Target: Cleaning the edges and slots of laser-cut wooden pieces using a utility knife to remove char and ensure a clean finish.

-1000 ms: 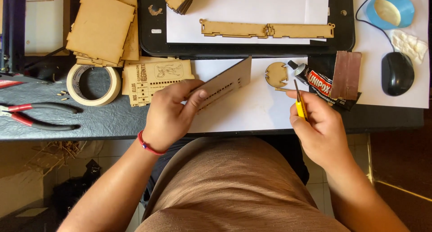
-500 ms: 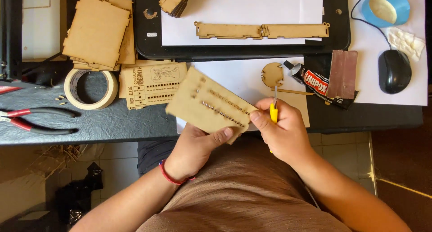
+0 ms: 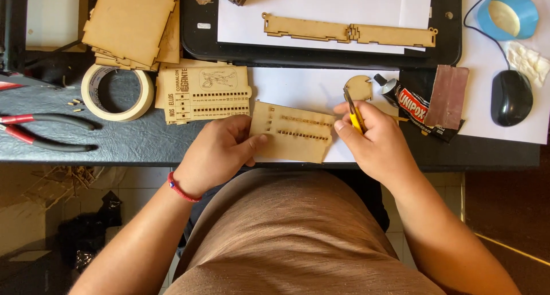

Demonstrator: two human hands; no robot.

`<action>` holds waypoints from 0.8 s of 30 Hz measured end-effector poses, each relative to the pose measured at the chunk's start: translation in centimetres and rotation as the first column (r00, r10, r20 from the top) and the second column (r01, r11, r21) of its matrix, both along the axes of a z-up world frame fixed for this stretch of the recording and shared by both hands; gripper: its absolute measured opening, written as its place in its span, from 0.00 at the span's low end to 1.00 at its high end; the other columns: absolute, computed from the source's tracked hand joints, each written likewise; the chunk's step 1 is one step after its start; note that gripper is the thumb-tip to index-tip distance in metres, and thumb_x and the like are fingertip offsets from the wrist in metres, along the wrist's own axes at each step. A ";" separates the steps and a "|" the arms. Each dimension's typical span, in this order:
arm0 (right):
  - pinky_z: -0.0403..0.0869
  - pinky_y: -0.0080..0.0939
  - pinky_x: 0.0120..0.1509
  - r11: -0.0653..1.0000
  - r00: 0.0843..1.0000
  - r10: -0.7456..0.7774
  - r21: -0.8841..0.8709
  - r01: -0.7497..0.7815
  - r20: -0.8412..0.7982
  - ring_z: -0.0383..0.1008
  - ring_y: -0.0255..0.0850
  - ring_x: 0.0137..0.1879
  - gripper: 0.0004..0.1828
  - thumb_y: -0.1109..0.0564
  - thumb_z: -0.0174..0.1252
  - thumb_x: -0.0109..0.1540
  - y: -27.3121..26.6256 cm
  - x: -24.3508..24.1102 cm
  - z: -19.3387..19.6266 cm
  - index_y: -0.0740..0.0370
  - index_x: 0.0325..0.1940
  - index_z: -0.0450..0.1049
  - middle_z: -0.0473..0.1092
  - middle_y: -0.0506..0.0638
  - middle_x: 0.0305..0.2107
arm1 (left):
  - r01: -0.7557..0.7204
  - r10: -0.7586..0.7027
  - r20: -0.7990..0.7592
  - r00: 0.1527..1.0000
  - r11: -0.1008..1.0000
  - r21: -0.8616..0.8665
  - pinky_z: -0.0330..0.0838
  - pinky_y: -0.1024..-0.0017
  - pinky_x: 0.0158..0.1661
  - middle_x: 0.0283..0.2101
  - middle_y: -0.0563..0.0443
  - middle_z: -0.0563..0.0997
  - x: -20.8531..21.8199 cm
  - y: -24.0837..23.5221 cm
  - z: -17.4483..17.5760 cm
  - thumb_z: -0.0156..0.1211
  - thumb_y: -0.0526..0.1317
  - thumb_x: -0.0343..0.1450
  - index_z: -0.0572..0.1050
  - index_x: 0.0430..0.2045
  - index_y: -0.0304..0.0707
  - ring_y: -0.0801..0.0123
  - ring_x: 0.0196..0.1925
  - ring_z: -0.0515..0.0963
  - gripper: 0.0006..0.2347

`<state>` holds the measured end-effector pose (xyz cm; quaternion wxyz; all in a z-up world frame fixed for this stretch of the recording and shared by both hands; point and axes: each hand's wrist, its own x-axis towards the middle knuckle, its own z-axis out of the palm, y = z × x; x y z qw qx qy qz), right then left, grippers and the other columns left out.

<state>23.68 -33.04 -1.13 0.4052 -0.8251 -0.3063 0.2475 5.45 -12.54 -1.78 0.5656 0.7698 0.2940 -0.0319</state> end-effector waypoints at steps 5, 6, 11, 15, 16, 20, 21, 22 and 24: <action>0.72 0.54 0.45 0.996 0.980 0.070 -0.070 -0.057 0.188 0.73 0.53 0.36 0.19 0.60 0.48 0.62 -1.1 0.0 0.5 0.69 0.56 0.72 0.72 0.62 0.30 | -0.007 0.007 -0.058 0.998 1.000 0.000 0.77 0.72 0.25 0.15 0.47 0.80 0.5 0.1 0.3 0.60 0.41 0.67 0.80 0.26 0.31 0.69 0.17 0.80 0.09; 0.72 0.54 0.45 0.995 0.980 0.068 -0.078 -0.054 0.188 0.73 0.53 0.36 0.19 0.60 0.48 0.62 -1.5 0.0 0.2 0.69 0.56 0.72 0.72 0.62 0.30 | -0.003 0.003 -0.057 0.998 1.000 -0.008 0.77 0.72 0.25 0.15 0.47 0.80 0.5 0.0 0.3 0.60 0.41 0.67 0.80 0.26 0.31 0.69 0.17 0.80 0.09; 0.77 0.54 0.45 0.890 0.800 0.449 -0.280 -0.361 0.399 0.78 0.55 0.42 0.18 0.59 0.45 0.67 -2.2 0.5 0.0 0.59 0.60 0.70 0.75 0.59 0.38 | -0.019 0.019 -0.115 0.993 1.000 0.005 0.75 0.73 0.22 0.13 0.47 0.79 0.9 0.0 0.3 0.61 0.41 0.68 0.80 0.24 0.31 0.69 0.14 0.78 0.10; 0.77 0.56 0.41 0.877 0.769 0.475 -0.309 -0.369 0.428 0.78 0.57 0.39 0.18 0.59 0.44 0.68 -2.0 1.2 1.0 0.58 0.61 0.69 0.74 0.60 0.36 | -0.010 0.009 -0.147 0.989 1.000 -0.005 0.75 0.73 0.24 0.15 0.46 0.79 1.0 0.0 0.7 0.59 0.40 0.67 0.80 0.28 0.28 0.67 0.15 0.78 0.10; 0.78 0.56 0.40 0.870 0.758 0.487 -0.320 -0.375 0.435 0.78 0.57 0.39 0.18 0.59 0.45 0.68 -2.1 1.2 1.0 0.57 0.61 0.70 0.74 0.59 0.35 | -0.009 0.008 -0.148 0.989 1.000 -0.005 0.75 0.72 0.24 0.15 0.45 0.79 1.1 0.0 0.8 0.59 0.39 0.67 0.80 0.29 0.28 0.67 0.15 0.79 0.10; 0.78 0.54 0.41 0.840 0.733 0.530 -0.381 -0.385 0.426 0.79 0.53 0.40 0.20 0.56 0.44 0.68 -2.6 1.5 -0.1 0.49 0.64 0.68 0.75 0.55 0.38 | -0.010 0.008 -0.158 0.987 1.000 -0.010 0.76 0.71 0.24 0.16 0.44 0.80 1.2 0.1 1.0 0.58 0.39 0.68 0.80 0.31 0.27 0.65 0.16 0.79 0.10; 0.78 0.54 0.41 0.840 0.735 0.530 -0.381 -0.387 0.422 0.79 0.53 0.40 0.20 0.56 0.44 0.68 -2.5 1.5 -0.1 0.49 0.64 0.68 0.75 0.55 0.38 | -0.010 0.008 -0.162 0.987 1.000 -0.011 0.76 0.71 0.24 0.16 0.44 0.80 1.2 0.1 0.9 0.58 0.39 0.68 0.80 0.31 0.27 0.65 0.16 0.79 0.10; 0.78 0.54 0.41 0.839 0.737 0.530 -0.384 -0.386 0.420 0.79 0.53 0.40 0.20 0.56 0.43 0.68 -2.4 1.5 -0.1 0.49 0.64 0.68 0.75 0.55 0.38 | -0.009 0.006 -0.158 0.987 1.000 -0.018 0.76 0.71 0.24 0.16 0.43 0.80 1.2 0.2 0.8 0.58 0.39 0.68 0.80 0.31 0.26 0.65 0.16 0.79 0.10; 0.78 0.53 0.41 0.840 0.738 0.528 -0.384 -0.383 0.420 0.79 0.52 0.40 0.20 0.55 0.43 0.69 -2.3 1.5 -0.1 0.48 0.64 0.68 0.75 0.54 0.39 | -0.006 0.003 -0.152 0.988 1.000 -0.022 0.77 0.71 0.24 0.16 0.42 0.80 1.3 0.2 0.8 0.58 0.39 0.68 0.80 0.31 0.26 0.65 0.16 0.79 0.11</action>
